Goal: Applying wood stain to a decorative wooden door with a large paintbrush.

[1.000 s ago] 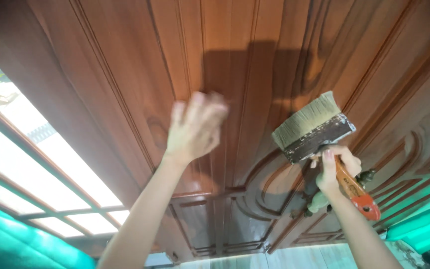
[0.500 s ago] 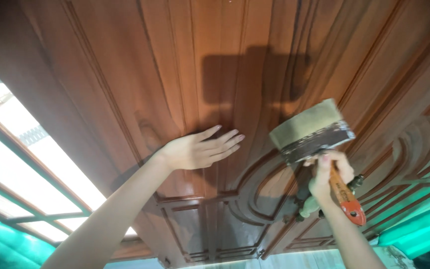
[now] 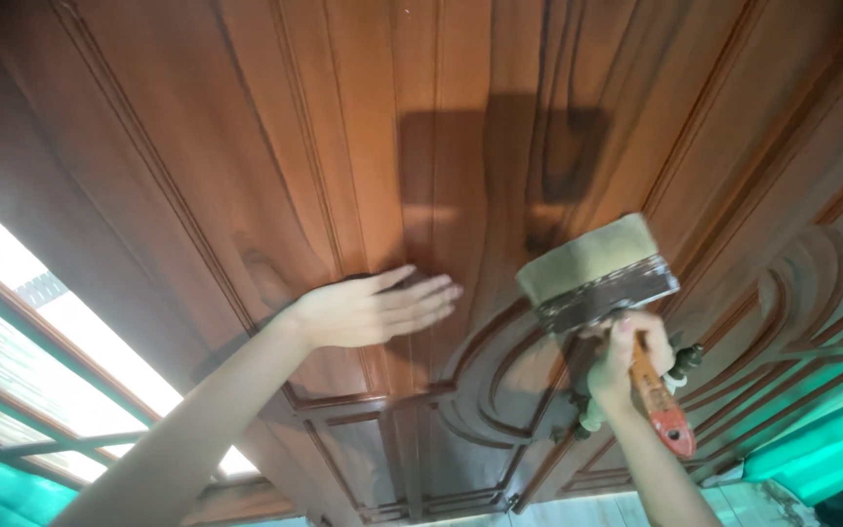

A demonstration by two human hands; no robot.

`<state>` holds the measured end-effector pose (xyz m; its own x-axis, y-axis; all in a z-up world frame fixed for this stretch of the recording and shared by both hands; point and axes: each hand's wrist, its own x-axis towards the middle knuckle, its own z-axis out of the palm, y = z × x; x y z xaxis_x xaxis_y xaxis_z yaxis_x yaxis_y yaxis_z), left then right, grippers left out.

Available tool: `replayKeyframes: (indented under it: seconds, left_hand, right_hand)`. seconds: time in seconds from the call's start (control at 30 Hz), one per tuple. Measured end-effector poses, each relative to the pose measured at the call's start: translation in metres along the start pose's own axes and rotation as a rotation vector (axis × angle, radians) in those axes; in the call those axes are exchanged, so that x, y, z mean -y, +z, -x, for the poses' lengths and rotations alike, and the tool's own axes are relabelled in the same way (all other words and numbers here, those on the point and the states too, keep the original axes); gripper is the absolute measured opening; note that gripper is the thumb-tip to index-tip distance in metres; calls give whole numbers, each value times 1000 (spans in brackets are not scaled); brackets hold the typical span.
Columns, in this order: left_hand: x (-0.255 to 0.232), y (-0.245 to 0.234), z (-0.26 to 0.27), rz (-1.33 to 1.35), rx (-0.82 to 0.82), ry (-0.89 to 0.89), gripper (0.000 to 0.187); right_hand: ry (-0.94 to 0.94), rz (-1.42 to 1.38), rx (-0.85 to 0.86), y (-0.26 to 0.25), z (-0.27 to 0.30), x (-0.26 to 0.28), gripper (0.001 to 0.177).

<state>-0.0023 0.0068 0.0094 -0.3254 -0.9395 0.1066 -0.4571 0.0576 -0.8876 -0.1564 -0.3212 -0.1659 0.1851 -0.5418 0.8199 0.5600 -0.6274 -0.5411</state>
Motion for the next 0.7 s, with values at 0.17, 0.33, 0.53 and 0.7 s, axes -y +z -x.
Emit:
replayKeyframes:
  seconds: [0.17,0.33,0.53,0.7]
  left_hand:
    - [2,2,3,-11,11,304,70]
    - [1,-2,5,94,-11,373,95]
    - [3,-4,5,62,-27,363,96]
    - [4,-4,5,69,-23,350,96]
  right_hand:
    - [-7,-125,-102,4,5,7,25]
    - [-42,12,37,-8,10,18,22]
    - [93,-145,2,-4,16,17,17]
    - [30,-117,71,-4,7,30,14]
